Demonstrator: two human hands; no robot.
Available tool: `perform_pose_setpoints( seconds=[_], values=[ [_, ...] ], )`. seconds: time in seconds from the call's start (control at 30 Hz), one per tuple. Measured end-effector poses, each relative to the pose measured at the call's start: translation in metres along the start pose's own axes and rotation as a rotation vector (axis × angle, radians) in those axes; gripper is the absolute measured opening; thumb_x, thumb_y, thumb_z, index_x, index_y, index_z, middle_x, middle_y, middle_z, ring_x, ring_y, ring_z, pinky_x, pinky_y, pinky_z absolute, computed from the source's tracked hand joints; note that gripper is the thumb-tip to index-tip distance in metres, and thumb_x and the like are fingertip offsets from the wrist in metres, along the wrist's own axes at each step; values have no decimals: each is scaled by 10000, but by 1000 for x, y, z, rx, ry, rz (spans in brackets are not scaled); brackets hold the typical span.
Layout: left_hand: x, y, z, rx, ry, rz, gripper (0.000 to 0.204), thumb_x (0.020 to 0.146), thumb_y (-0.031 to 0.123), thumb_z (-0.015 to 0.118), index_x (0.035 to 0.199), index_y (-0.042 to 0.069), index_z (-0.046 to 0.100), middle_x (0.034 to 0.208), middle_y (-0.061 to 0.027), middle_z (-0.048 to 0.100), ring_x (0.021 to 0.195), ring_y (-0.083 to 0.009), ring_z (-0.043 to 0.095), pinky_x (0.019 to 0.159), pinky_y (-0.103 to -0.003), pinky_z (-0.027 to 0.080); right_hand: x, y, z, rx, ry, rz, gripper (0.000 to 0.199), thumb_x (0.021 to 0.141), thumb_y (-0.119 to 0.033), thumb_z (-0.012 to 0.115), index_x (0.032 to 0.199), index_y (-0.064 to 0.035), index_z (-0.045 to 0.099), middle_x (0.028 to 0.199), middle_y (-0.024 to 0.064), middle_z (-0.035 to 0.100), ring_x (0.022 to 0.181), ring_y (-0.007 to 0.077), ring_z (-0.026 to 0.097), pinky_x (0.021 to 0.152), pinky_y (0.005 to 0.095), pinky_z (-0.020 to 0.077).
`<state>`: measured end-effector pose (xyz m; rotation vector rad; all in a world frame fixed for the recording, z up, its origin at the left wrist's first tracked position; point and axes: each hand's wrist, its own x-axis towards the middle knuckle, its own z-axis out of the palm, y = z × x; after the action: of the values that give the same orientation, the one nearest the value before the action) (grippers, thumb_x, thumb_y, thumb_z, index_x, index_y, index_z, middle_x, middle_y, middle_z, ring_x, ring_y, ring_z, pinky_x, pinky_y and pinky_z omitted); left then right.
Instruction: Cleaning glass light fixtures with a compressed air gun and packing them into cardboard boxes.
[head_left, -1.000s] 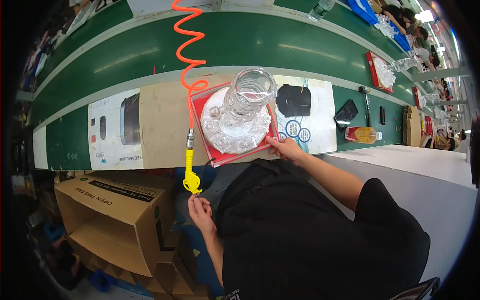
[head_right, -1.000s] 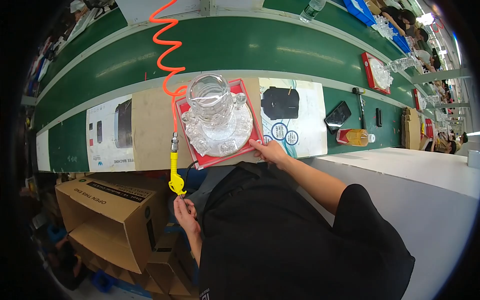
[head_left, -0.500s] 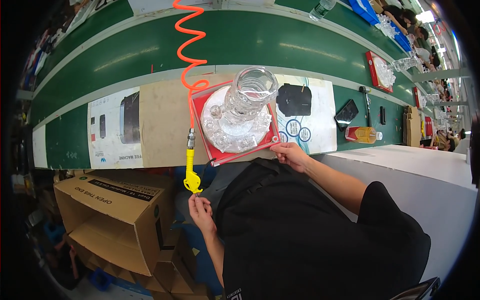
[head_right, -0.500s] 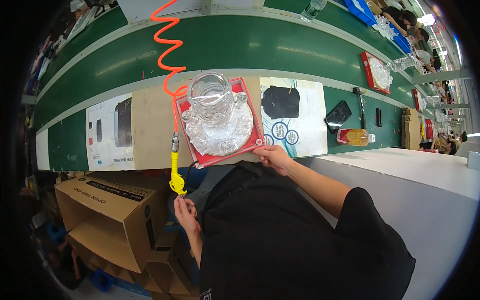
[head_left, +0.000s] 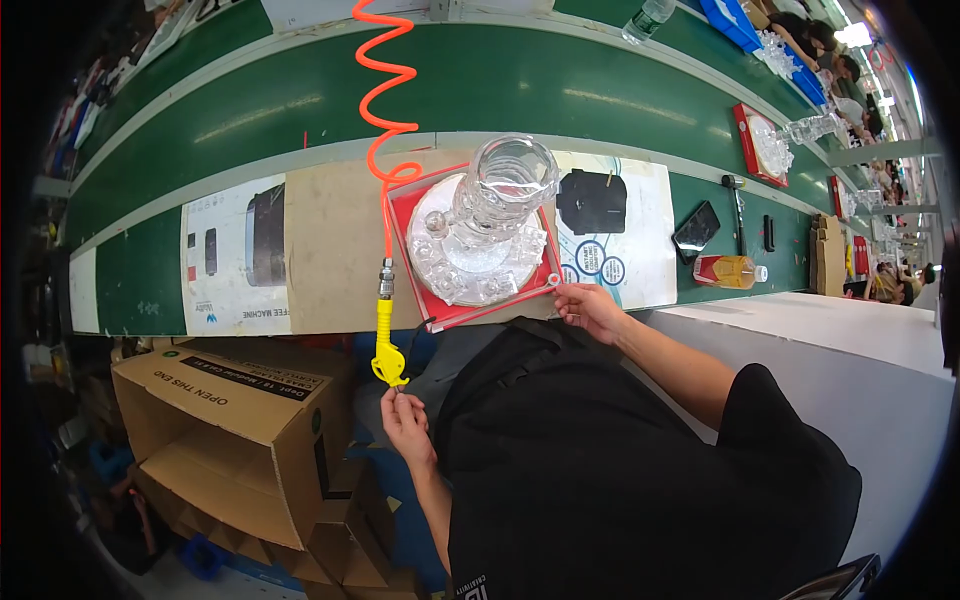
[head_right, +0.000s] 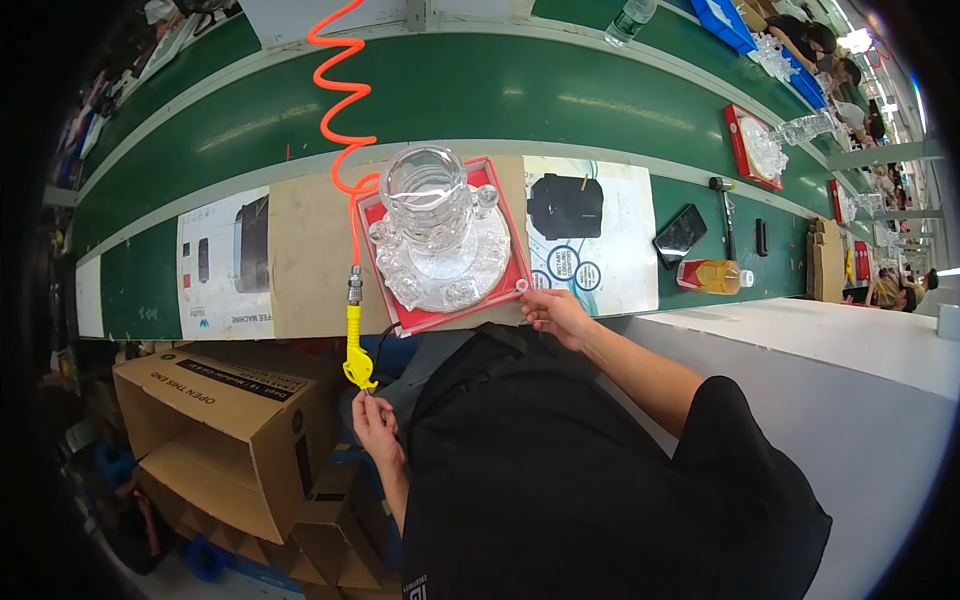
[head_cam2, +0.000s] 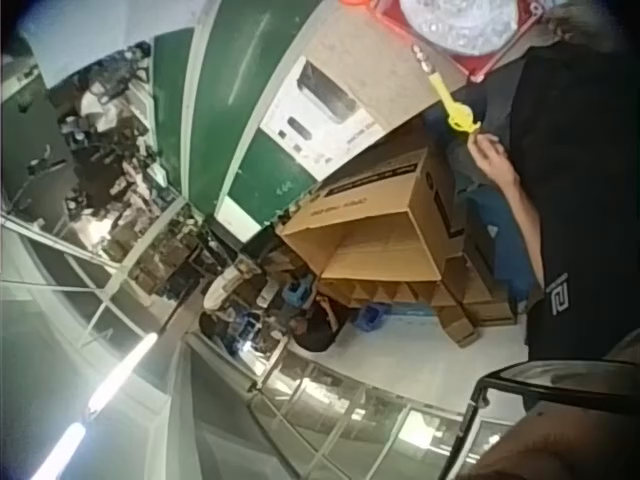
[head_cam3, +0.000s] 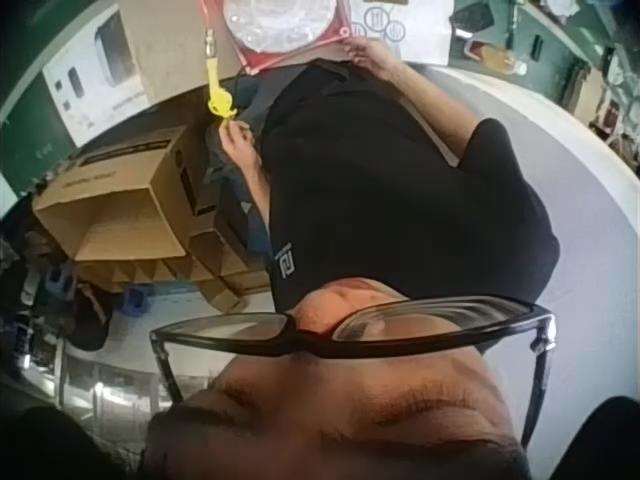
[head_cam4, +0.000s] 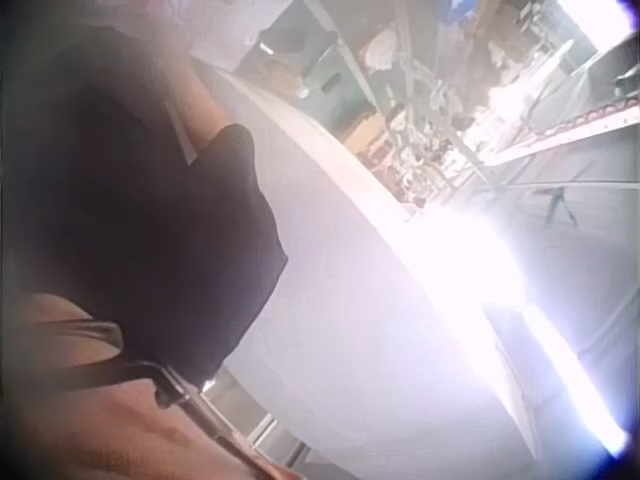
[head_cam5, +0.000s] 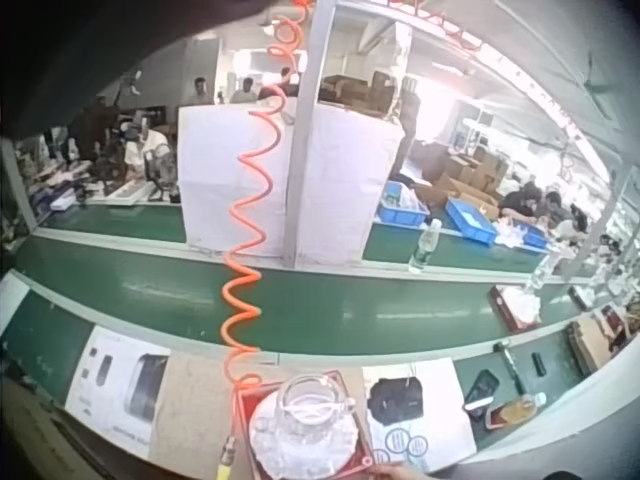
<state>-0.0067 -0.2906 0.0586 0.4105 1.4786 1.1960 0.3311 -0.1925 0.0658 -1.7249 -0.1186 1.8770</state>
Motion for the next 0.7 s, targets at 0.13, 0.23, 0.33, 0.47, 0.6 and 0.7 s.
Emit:
perform_pose_setpoints(
  seconds=[0.13,0.23,0.33,0.47,0.6,0.7],
  values=[
    [1,0,0,23,5,-9,209,1000,146,439,1143,5,495,745,-23,537,459,0,316,411,-160,232,-1,2,12,25,54,17,217,921,-286,620,867,-76,604,734,-11,576,642,78,542,589,209,444],
    [2,0,0,30,-1,-3,207,999,143,440,1142,3,495,741,-21,535,459,0,317,410,-160,230,8,9,10,-43,85,-13,260,924,-332,614,876,-77,601,744,-11,577,643,74,531,594,213,444],
    [2,1,0,34,2,-3,206,999,141,440,1142,2,494,737,-20,533,456,2,316,408,-160,227,7,11,5,-22,43,-31,236,932,-309,605,887,-77,607,748,-14,580,637,70,520,602,214,444],
    [3,1,1,33,10,4,207,997,137,441,1144,2,493,735,-20,532,452,4,313,405,-159,225,5,15,-5,-23,-13,-114,181,944,-252,583,911,-77,616,752,-14,590,653,71,538,628,207,448],
    [3,0,-1,52,-3,9,215,1008,174,428,1147,30,506,735,-4,535,452,1,310,402,-159,211,5,13,-17,33,8,-147,141,941,-205,576,921,-73,619,778,-1,613,696,80,568,649,208,453],
    [3,-2,-2,49,-8,17,218,1010,173,423,1153,31,503,734,-5,535,449,0,308,401,-160,208,10,4,-27,66,72,-198,140,934,-203,579,925,-71,625,789,14,625,702,96,579,644,220,456]
  ],
)
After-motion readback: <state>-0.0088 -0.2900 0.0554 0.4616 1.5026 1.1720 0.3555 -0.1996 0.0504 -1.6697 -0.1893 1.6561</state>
